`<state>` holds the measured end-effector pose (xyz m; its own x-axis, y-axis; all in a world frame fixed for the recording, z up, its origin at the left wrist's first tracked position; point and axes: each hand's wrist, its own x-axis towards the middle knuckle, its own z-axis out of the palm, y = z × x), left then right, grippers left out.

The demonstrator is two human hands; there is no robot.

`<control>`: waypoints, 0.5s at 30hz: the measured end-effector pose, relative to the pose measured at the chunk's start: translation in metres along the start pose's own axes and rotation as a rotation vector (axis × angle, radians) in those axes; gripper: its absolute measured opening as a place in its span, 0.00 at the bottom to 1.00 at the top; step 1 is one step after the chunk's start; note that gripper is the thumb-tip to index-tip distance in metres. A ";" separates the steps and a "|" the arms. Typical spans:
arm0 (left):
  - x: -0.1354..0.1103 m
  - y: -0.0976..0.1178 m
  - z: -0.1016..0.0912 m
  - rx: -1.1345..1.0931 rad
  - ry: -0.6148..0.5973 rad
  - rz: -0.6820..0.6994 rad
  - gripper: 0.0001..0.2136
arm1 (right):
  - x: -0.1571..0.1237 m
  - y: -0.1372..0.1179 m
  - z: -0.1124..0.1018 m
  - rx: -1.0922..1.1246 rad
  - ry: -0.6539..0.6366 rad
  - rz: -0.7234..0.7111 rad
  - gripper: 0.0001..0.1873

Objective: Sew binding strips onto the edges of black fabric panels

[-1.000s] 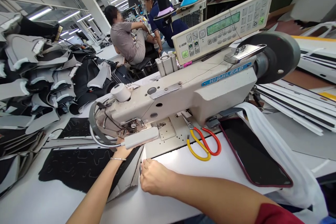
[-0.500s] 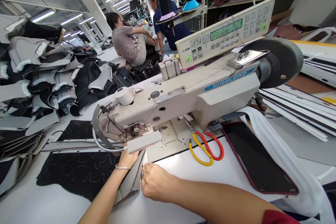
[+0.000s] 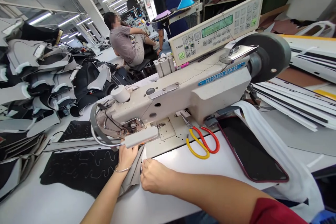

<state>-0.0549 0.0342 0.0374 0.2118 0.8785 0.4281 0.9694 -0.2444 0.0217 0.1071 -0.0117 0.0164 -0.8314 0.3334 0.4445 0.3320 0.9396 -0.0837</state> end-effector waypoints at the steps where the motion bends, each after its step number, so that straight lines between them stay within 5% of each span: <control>1: -0.002 0.002 -0.005 -0.035 0.051 -0.017 0.12 | 0.001 0.000 -0.002 -0.017 -0.008 -0.028 0.06; 4: -0.013 0.015 -0.031 -0.114 0.052 0.012 0.09 | 0.003 0.000 -0.009 -0.047 -0.049 -0.072 0.07; 8: -0.036 0.035 -0.060 -0.179 -0.237 0.071 0.14 | 0.005 -0.001 -0.018 -0.019 -0.101 -0.095 0.07; 11: -0.053 0.041 -0.060 -0.185 -0.285 -0.019 0.19 | 0.005 0.000 -0.020 -0.043 -0.083 -0.097 0.06; 15: -0.067 0.044 -0.043 -0.152 -0.136 -0.058 0.15 | 0.003 0.004 -0.018 -0.072 -0.041 -0.106 0.08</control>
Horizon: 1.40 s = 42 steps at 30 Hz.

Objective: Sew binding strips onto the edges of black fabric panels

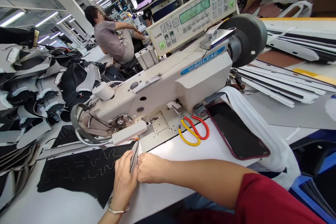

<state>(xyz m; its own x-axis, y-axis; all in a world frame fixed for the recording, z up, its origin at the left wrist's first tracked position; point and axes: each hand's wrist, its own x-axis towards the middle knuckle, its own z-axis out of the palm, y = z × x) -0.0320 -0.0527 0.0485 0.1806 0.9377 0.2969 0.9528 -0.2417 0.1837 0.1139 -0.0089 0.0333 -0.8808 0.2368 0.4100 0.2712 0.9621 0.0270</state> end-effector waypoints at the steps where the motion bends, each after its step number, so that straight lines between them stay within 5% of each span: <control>1: -0.001 0.000 0.004 0.007 0.036 0.011 0.15 | 0.000 0.001 0.001 -0.006 0.012 0.002 0.08; 12: 0.016 -0.002 -0.001 0.113 -0.059 0.272 0.15 | 0.001 0.001 0.009 0.042 0.028 -0.052 0.07; 18: 0.021 -0.012 -0.001 0.073 -0.154 0.298 0.17 | 0.001 -0.001 0.011 0.009 0.095 -0.085 0.09; 27: 0.017 -0.008 0.001 0.105 -0.131 0.310 0.15 | 0.002 -0.004 0.010 -0.042 0.155 -0.070 0.08; 42: 0.023 -0.013 0.001 0.106 -0.235 0.271 0.13 | 0.004 -0.002 0.007 -0.023 0.104 -0.053 0.10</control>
<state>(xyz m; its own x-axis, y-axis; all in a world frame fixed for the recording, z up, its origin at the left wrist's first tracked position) -0.0402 -0.0281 0.0518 0.4694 0.8777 0.0960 0.8803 -0.4737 0.0263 0.1065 -0.0092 0.0284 -0.8495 0.1691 0.4998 0.2351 0.9693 0.0716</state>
